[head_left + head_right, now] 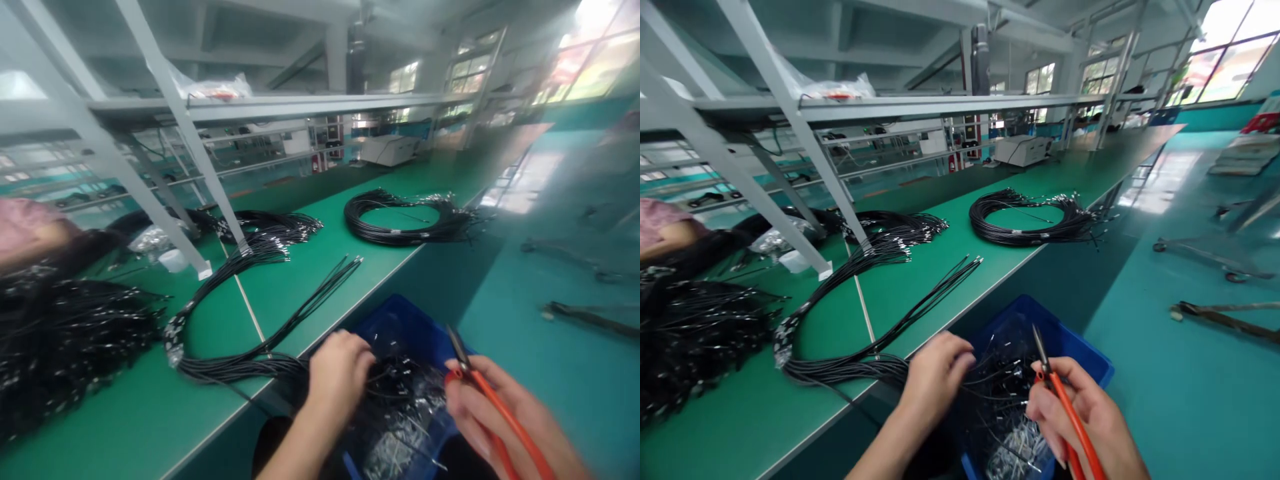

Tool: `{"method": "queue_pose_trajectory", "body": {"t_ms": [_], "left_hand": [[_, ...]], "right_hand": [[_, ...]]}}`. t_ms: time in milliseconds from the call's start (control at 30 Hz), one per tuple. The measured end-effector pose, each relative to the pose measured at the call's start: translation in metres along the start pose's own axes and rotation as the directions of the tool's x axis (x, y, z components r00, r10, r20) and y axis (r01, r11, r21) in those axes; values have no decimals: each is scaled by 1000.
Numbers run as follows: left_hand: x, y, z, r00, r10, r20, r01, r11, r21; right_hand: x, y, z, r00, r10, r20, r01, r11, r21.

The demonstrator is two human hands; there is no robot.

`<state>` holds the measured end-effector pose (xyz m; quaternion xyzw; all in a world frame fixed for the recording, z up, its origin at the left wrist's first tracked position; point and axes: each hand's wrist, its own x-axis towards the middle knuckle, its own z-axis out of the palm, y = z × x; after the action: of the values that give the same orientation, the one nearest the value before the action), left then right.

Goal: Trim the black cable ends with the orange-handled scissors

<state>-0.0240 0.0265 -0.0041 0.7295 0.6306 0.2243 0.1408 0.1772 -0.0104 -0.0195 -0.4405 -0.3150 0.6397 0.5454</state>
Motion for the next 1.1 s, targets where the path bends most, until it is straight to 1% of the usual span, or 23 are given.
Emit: {"method": "queue_pose_trajectory", "body": {"t_ms": [33,67,100,133,200,233,300,367,433,500,567,667,733,800,833,900,933,967,1000,1033,1067,1100], "left_hand": [[8,-12,-7,992,-76,-103,82,995,57],[17,-26,-14,972,-140,-190,160,982,98],[24,-40,-21,950,-186,-252,223,967,126],[30,-52,-27,932,-220,-289,268,953,142],[38,-72,-35,912,-261,-318,320,936,149],[41,-78,-38,906,-275,-323,333,932,140],[43,-85,-44,895,-300,-332,349,932,100],[47,-83,-52,896,-312,-316,337,941,26],[54,-74,-62,923,-286,-259,280,958,-61],[61,-56,-72,961,-207,-184,183,973,-140],[67,-28,-79,987,-105,-126,79,978,-193],[68,26,-79,996,58,-70,-72,973,-220],[62,61,-75,977,210,-30,-212,958,-192],[54,88,-69,938,345,0,-342,929,-138],[49,97,-65,919,394,-13,-393,914,-98],[38,106,-58,887,456,-69,-459,887,-47],[33,105,-54,881,465,-90,-471,880,-67],[27,102,-48,886,456,-87,-464,876,-133],[22,97,-42,901,431,-56,-431,868,-246],[16,91,-36,922,387,1,-355,849,-391],[10,85,-28,942,330,70,-242,806,-540],[5,79,-20,954,266,137,-109,735,-669]], "right_hand": [[1,2,-2,1000,-5,-7,5,1000,17],[3,4,-3,1000,-5,-7,5,999,34],[4,6,-4,1000,-1,-4,1,999,46],[4,8,-3,1000,2,0,-2,998,57],[6,11,-1,1000,7,2,-7,998,70],[6,12,1,1000,4,5,-4,997,72],[7,11,4,1000,-16,7,15,998,67],[9,9,6,999,-49,-12,50,996,72],[12,8,7,995,-83,-50,87,993,85],[14,9,7,991,-102,-83,110,990,93],[17,12,7,993,-84,-79,91,992,89],[21,17,10,1000,-13,-13,15,996,88],[22,18,11,1000,21,13,-22,996,83],[22,15,12,1000,7,-12,-5,995,97],[22,13,11,999,-16,-34,19,994,106],[20,7,10,994,-69,-84,79,990,120],[17,3,10,990,-93,-105,106,986,125],[15,-1,10,985,-115,-129,132,983,129],[11,-5,10,977,-140,-159,162,978,132],[7,-8,10,968,-167,-188,194,971,137],[3,-12,11,958,-190,-214,224,964,145],[-1,-14,12,950,-209,-233,249,956,158]]}}
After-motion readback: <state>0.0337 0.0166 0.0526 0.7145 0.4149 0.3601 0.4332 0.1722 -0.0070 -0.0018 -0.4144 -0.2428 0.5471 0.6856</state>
